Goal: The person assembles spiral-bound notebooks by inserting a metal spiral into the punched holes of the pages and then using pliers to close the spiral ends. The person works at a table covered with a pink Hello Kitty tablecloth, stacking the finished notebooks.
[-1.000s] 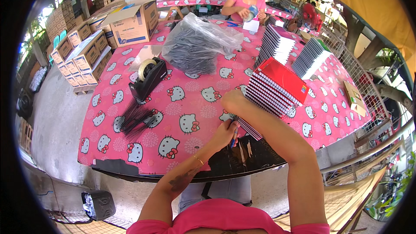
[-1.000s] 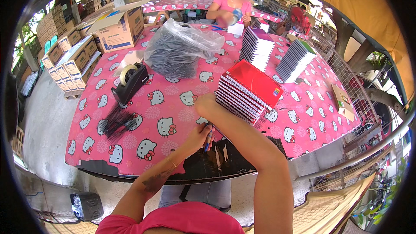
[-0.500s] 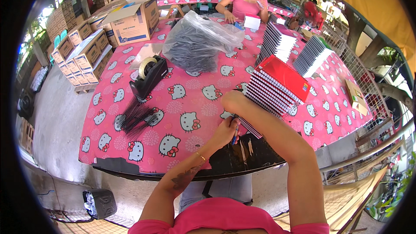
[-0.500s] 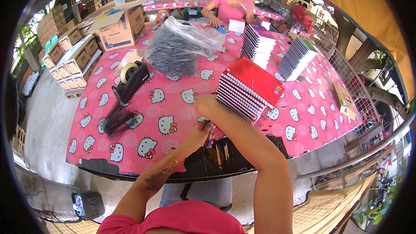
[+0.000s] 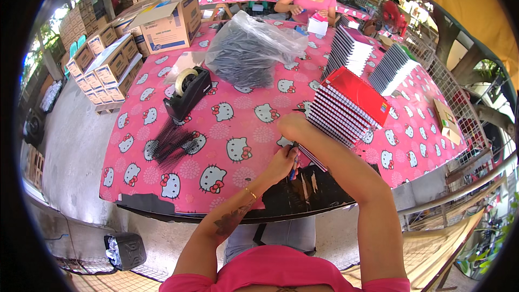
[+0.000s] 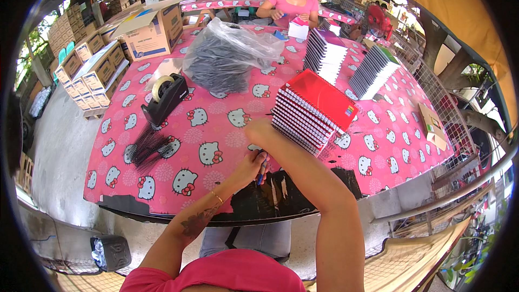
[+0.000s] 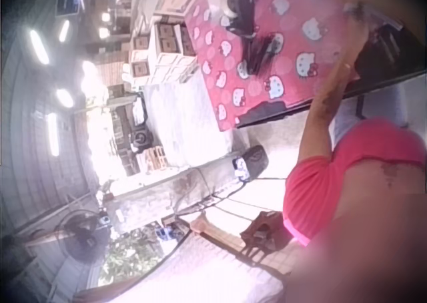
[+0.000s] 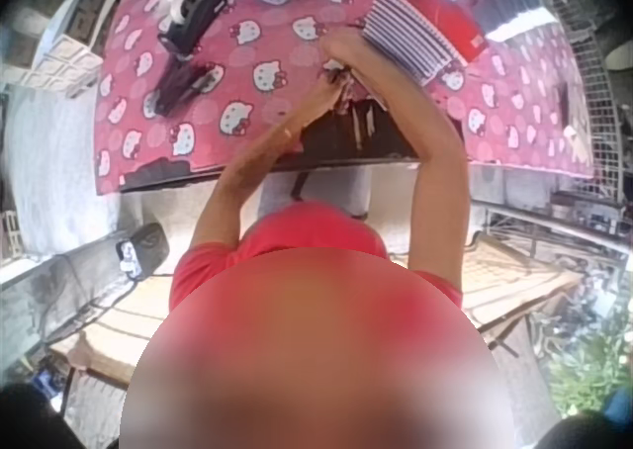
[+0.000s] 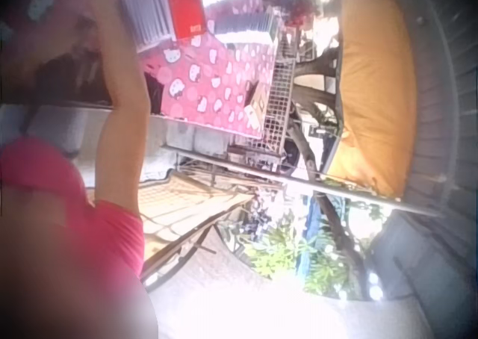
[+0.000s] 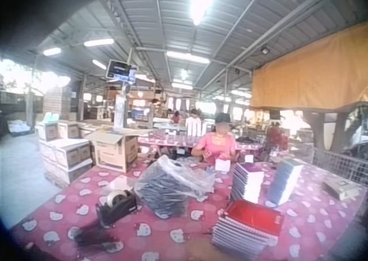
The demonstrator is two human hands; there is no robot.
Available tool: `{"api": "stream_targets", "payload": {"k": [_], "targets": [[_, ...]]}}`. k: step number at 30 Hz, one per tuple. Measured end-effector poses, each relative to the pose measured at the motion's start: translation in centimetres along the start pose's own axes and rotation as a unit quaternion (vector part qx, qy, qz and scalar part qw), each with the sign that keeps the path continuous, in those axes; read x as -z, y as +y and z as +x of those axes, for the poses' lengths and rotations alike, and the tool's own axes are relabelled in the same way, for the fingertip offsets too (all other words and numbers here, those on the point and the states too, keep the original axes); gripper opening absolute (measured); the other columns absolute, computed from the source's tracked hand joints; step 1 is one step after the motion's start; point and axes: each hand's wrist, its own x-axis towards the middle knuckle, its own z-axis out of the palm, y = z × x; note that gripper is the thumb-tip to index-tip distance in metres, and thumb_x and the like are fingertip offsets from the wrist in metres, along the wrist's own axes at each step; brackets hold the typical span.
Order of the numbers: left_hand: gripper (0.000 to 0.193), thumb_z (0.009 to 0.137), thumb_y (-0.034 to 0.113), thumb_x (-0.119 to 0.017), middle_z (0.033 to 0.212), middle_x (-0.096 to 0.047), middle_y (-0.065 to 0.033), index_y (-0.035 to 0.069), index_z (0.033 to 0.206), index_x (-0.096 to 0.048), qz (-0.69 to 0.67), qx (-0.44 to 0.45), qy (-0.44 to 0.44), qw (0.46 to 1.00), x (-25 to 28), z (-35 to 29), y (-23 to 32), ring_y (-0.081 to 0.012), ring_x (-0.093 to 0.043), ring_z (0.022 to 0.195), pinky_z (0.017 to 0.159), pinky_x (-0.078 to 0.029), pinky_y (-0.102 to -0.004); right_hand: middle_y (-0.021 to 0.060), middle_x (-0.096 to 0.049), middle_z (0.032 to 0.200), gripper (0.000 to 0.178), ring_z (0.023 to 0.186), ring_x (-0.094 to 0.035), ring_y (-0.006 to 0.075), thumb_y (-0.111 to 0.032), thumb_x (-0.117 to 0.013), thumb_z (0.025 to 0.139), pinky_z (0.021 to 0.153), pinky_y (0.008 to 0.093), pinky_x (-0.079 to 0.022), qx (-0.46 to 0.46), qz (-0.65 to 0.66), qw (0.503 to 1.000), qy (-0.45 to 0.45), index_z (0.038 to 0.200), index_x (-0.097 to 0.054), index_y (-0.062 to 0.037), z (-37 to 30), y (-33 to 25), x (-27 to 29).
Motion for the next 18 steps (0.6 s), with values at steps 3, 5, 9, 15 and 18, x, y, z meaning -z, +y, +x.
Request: {"api": "stream_targets", "payload": {"k": [3,5,9,15,18], "targets": [[0.031,0.103,0.031,-0.045,0.086,-0.062,-0.0127,0.001,0.11,-0.051,-0.029,0.025,0.002,0.999,-0.3,-0.7,-0.1,-0.0238,-0.07,0.069,0.055,-0.06,-0.0378,0.0149,-0.073,0.095,0.018,0.089,-0.072,0.0327,-0.005,-0.066,0.077,0.07,0.0455,-0.058,-0.001,0.02,0.999,0.033,0.093,-0.074,-0.004,0.2,0.0,-0.6],[0.031,0.103,0.03,-0.045,0.085,-0.061,-0.0124,0.001,0.11,-0.051,-0.073,0.048,0.0,0.996,-0.4,-1.2,-0.3,-0.024,-0.069,0.068,0.054,-0.06,-0.0373,0.0155,-0.073,0.095,0.017,0.088,-0.072,0.0332,-0.004,-0.065,0.078,0.07,0.0456,-0.058,0.006,0.013,1.0,0.019,0.092,-0.074,-0.0034,0.4,0.0,-0.7],[0.032,0.103,0.03,-0.045,0.083,-0.06,-0.0122,0.0,0.109,-0.05,-0.082,0.038,0.004,0.996,-0.4,-0.7,0.1,-0.0244,-0.069,0.066,0.052,-0.059,-0.0363,0.0176,-0.073,0.095,0.018,0.089,-0.072,0.0338,-0.003,-0.065,0.077,0.068,0.0452,-0.058,0.023,-0.001,1.0,-0.005,0.092,-0.074,-0.0019,0.3,0.0,-0.7],[0.032,0.103,0.03,-0.045,0.082,-0.06,-0.013,-0.001,0.107,-0.05,-0.011,0.016,0.01,1.0,-0.3,-0.1,0.0,-0.025,-0.069,0.066,0.053,-0.06,-0.0369,0.0184,-0.072,0.093,0.018,0.089,-0.071,0.0348,-0.002,-0.064,0.076,0.069,0.0462,-0.058,0.019,0.007,1.0,0.014,0.091,-0.074,-0.0018,0.5,0.3,-0.9],[0.033,0.103,0.031,-0.045,0.085,-0.062,-0.0156,-0.002,0.108,-0.05,-0.03,0.04,-0.002,0.999,-0.4,-0.7,0.0,-0.0273,-0.07,0.068,0.056,-0.061,-0.0398,0.0186,-0.072,0.094,0.018,0.089,-0.071,0.0352,-0.001,-0.064,0.075,0.069,0.0473,-0.058,0.008,0.026,1.0,0.015,0.09,-0.074,-0.0012,0.7,0.2,-1.2]]}}
